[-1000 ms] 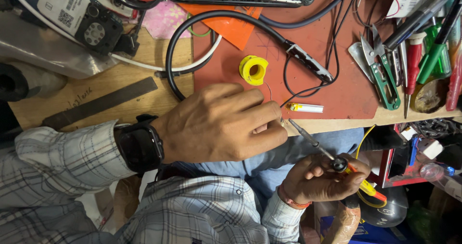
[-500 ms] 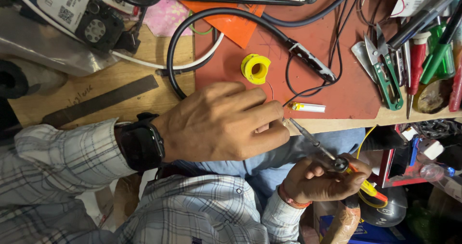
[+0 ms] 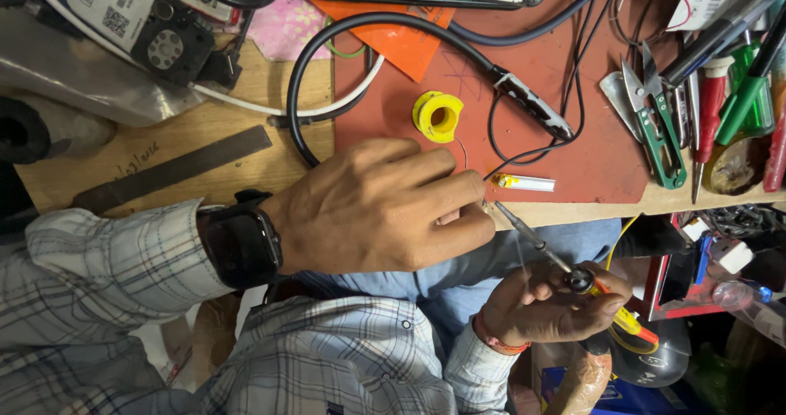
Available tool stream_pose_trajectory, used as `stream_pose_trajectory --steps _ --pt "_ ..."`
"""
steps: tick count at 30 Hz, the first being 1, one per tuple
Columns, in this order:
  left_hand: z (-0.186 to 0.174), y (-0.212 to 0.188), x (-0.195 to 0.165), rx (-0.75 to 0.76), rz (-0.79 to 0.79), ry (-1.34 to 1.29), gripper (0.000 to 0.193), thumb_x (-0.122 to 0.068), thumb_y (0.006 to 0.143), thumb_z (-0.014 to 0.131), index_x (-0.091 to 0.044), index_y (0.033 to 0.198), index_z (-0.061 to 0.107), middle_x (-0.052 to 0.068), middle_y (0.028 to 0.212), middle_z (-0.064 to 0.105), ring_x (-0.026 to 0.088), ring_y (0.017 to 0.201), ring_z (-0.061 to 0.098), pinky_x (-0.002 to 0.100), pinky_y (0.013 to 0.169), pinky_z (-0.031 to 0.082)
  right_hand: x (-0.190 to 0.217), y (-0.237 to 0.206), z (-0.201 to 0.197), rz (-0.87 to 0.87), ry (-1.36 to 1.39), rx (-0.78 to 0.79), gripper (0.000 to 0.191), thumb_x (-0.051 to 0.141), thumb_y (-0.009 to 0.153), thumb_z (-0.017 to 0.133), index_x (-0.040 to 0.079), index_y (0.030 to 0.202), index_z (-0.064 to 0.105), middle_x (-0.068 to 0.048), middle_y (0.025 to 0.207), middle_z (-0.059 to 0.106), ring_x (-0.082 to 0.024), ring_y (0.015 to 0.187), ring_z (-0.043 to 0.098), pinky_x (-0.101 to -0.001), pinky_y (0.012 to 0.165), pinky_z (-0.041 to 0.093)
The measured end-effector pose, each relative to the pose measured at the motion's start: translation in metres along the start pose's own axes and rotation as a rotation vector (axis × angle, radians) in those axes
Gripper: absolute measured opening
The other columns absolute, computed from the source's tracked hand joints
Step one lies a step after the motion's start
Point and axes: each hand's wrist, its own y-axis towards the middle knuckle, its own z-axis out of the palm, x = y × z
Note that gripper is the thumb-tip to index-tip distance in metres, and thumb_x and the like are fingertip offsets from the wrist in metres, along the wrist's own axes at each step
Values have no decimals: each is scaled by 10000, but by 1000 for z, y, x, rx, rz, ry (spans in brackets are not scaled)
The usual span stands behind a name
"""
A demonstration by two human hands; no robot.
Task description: The person strips a black wire with a utility knife, then uses a soldering iron and solder to attach the wire to a small white cylindrical component. The person holds the component steady with one hand while applying heat and solder with the other.
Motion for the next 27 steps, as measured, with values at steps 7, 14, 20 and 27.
stream_pose_trajectory --steps 7,14,20,27 --pt "0 1 0 -2 1 -3 83 -144 966 698 -126 1047 695 -13 1014 600 131 900 621 287 700 524 1 0 0 29 9 -41 341 381 1140 576 60 1026 552 -20 793 510 -76 447 435 -182 413 365" --pt "1 1 0 -9 -2 -6 82 -138 961 700 -126 1041 694 -13 1010 600 131 903 623 288 698 526 2 1 3 23 -32 -77 322 372 1126 584 58 1060 554 -23 805 504 -87 455 459 -197 407 369" --pt "3 0 0 -12 -1 -4 80 -135 958 707 -118 1034 695 -11 992 598 131 879 618 291 688 533 -1 3 -2 20 45 -33 332 370 1119 572 44 1060 559 -32 808 530 -91 444 466 -191 412 389" --pt "4 0 0 -19 -4 -8 68 -133 969 707 -115 1032 693 -11 981 596 129 867 615 289 679 527 -2 3 -6 -35 -53 10 310 333 1126 586 34 1050 561 -25 798 556 -59 426 426 -173 392 362"
